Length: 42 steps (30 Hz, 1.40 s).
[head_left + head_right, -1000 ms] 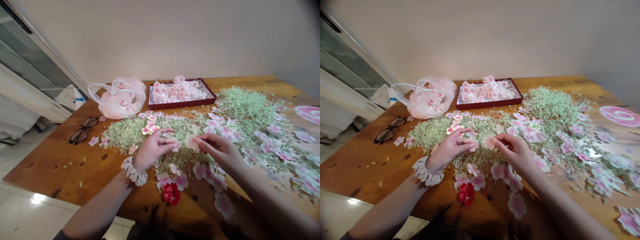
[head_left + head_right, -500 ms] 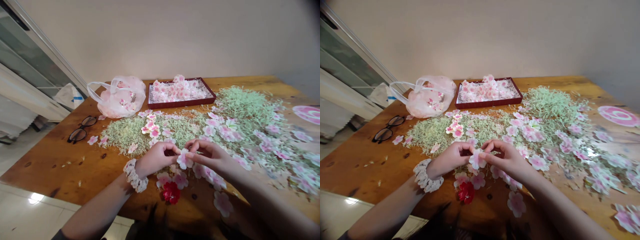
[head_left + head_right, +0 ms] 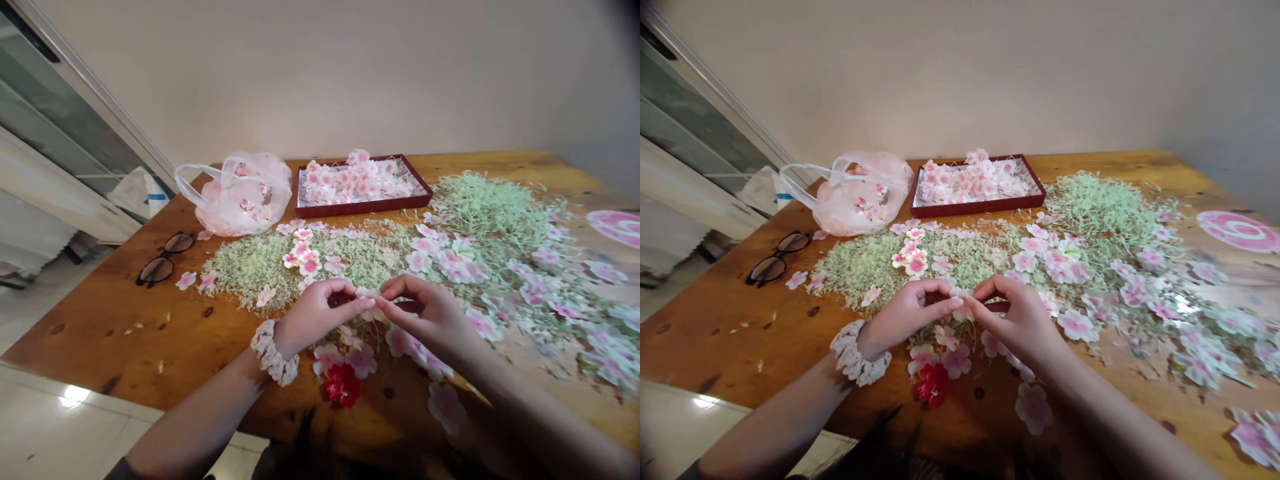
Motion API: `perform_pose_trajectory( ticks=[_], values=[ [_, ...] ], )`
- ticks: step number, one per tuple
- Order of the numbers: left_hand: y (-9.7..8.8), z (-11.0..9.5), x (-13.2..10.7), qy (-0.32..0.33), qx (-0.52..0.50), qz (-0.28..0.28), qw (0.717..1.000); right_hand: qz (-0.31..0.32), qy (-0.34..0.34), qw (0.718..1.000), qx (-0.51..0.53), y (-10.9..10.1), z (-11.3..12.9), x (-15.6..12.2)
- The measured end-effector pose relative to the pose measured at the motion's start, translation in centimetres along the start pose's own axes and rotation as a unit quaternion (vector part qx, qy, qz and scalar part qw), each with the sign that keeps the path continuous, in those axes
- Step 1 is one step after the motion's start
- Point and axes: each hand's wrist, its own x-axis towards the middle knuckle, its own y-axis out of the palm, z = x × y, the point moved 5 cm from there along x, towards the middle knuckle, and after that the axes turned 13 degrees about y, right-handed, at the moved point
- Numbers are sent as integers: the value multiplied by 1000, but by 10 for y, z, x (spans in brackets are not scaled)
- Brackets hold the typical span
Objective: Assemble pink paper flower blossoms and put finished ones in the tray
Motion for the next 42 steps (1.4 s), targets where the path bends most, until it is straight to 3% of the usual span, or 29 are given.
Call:
perform_pose_trajectory(
  ticks=[13, 24, 27, 29, 34, 37, 42],
  values=[
    [1, 7, -2, -39, -49, -11, 998, 8, 14, 995, 102, 0, -10, 7],
    [0, 1, 1, 11, 2, -17, 1000, 8, 17, 995, 99, 1, -7, 5],
    [-1, 1, 2, 6, -7, -37, 999, -11, 5, 999, 42, -9, -5, 7],
    [-2, 2, 2, 3, -18, -45, 999, -31, -3, 998, -55, -18, -7, 12],
    [-5, 6, 1, 3, -40, -52, 998, -39, -108, 936, -332, -19, -13, 19],
    [-4, 6, 1, -4, -46, -49, 998, -30, -135, 924, -357, -13, -14, 19],
    [-3, 7, 1, -16, -55, -52, 997, -40, -101, 956, -271, -18, -13, 20]
  ],
)
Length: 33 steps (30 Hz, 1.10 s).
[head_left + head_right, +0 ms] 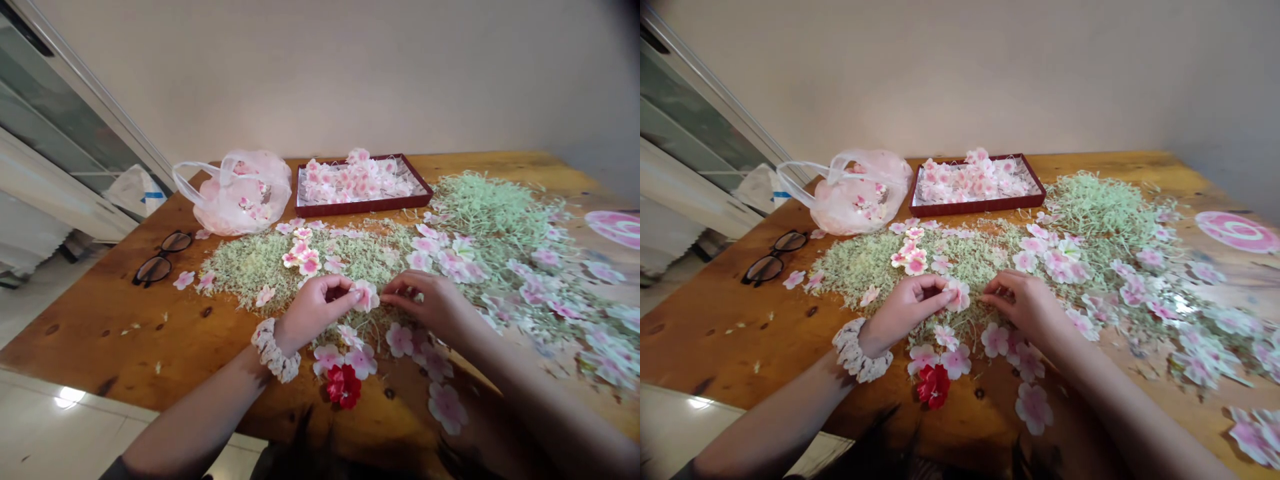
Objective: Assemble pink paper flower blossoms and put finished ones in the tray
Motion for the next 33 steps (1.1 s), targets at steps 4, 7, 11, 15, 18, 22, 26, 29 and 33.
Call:
perform_pose_trajectory(
  ticks=[4, 7, 11, 15, 18, 22, 26, 29, 33],
  values=[
    [-1, 0, 0, -8, -2, -9, 1000, 4, 99, 984, 145, -4, -13, 1],
    [-2, 0, 0, -13, -9, -12, 1000, 23, 153, 954, 255, -2, -20, 2],
    [-2, 0, 0, -34, -22, -23, 999, 46, 186, 934, 301, -2, -27, 5],
    [-1, 1, 0, -48, -43, -27, 998, 43, 166, 924, 341, -6, -19, 3],
    [1, 2, 0, -55, -58, -18, 997, -16, 111, 928, 356, -14, 0, -5],
    [2, 3, 0, -55, -62, -6, 997, -35, 88, 943, 318, -11, 16, -13],
    [1, 2, 1, -48, -57, -10, 997, -45, 103, 943, 314, -8, 7, -9],
    [1, 3, 0, -52, -48, -12, 997, -64, 108, 946, 300, -10, -2, -5],
    [2, 2, 0, -47, -53, -7, 997, -68, 111, 951, 281, -14, -3, -5]
  ],
)
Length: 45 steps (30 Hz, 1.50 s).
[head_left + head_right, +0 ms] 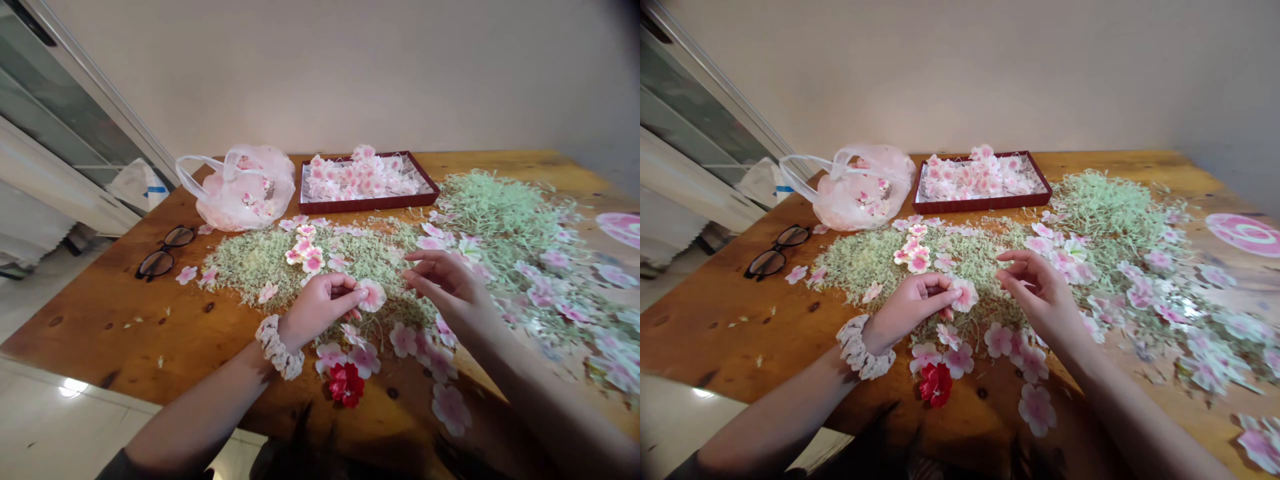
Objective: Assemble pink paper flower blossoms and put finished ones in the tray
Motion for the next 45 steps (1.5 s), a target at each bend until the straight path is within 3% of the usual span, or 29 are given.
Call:
perform_pose_trajectory(
  ticks=[6, 9, 14, 28, 31, 37, 41, 45],
  values=[
    [0, -1, 0, -10, -4, -12, 1000, -19, -12, 1000, 11, 0, 8, -7],
    [1, -1, 0, -12, -8, -3, 1000, -26, -77, 997, -7, 5, 16, -15],
    [5, 2, -1, -22, -27, 28, 999, -50, -189, 973, -124, 17, 23, -25],
    [6, 5, -1, -32, -91, 25, 995, -25, -228, 959, -166, 23, 23, -28],
    [6, 7, -1, -32, -96, 26, 995, -23, -274, 946, -171, 26, 27, -29],
    [8, 6, 0, -17, -93, 42, 995, -16, -399, 894, -203, 29, 33, -36],
    [8, 0, 0, 14, -45, 49, 998, -37, -384, 902, -195, 26, 33, -35],
    [7, -6, -3, 72, 49, 50, 995, -28, -252, 957, -144, 22, 24, -24]
  ],
)
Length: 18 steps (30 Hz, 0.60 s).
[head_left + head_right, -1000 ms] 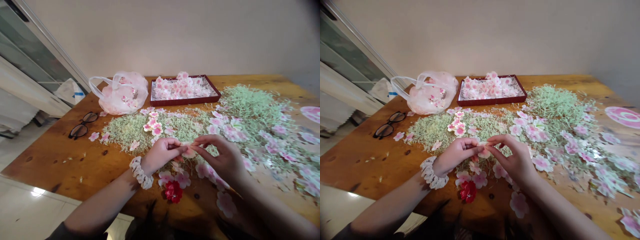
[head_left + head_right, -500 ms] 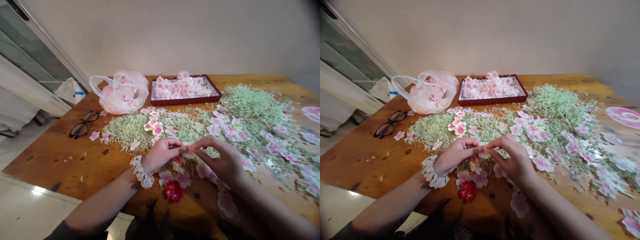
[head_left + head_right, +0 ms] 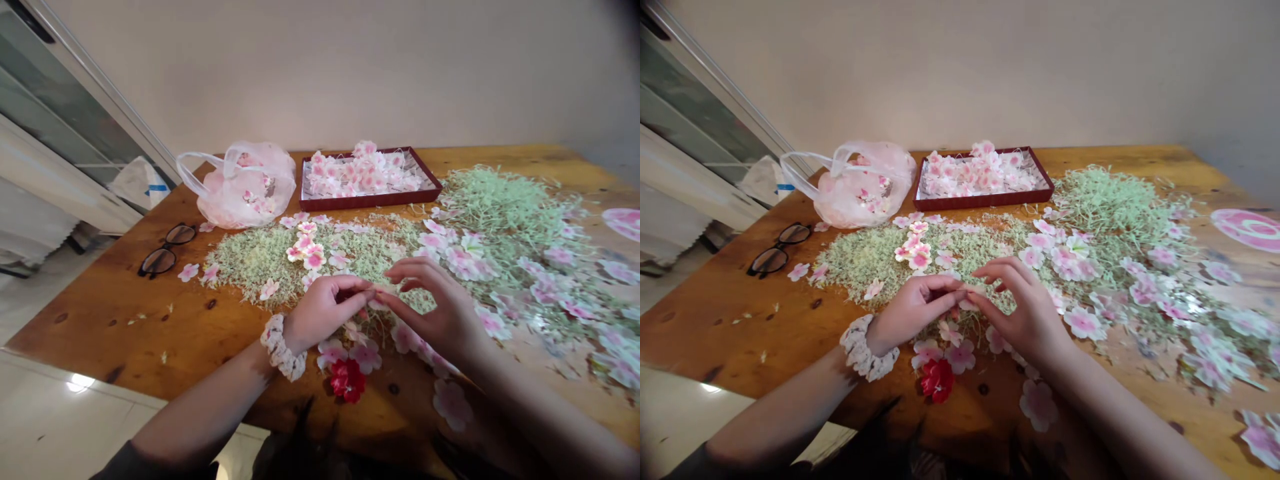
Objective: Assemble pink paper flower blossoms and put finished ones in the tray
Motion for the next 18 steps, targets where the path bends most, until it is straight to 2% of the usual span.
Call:
perform_pose_trajectory(
  ticks=[3, 5, 7, 9, 11, 14, 16, 18],
  values=[
    [-1, -9, -1, 99, 139, -9, 985, 96, 88, 991, 28, 8, -8, 1],
    [0, -16, -2, 177, 219, -13, 959, 125, 100, 987, 25, 10, -8, 0],
    [2, -23, -4, 240, 260, -10, 935, 105, 85, 991, 6, 7, -7, 1],
    [2, -29, -6, 283, 280, -3, 917, 60, 57, 996, -18, 0, -5, 3],
    [3, -36, -8, 311, 293, 47, 903, 23, 43, 998, -38, -8, -6, 5],
    [8, -37, -13, 302, 335, 204, 869, -7, 67, 997, -41, -19, -9, 8],
    [6, -32, -15, 266, 392, 261, 841, -21, 79, 996, -34, -25, -10, 9],
    [5, -27, -15, 244, 436, 288, 817, -19, 85, 996, -25, -27, -11, 9]
  ],
)
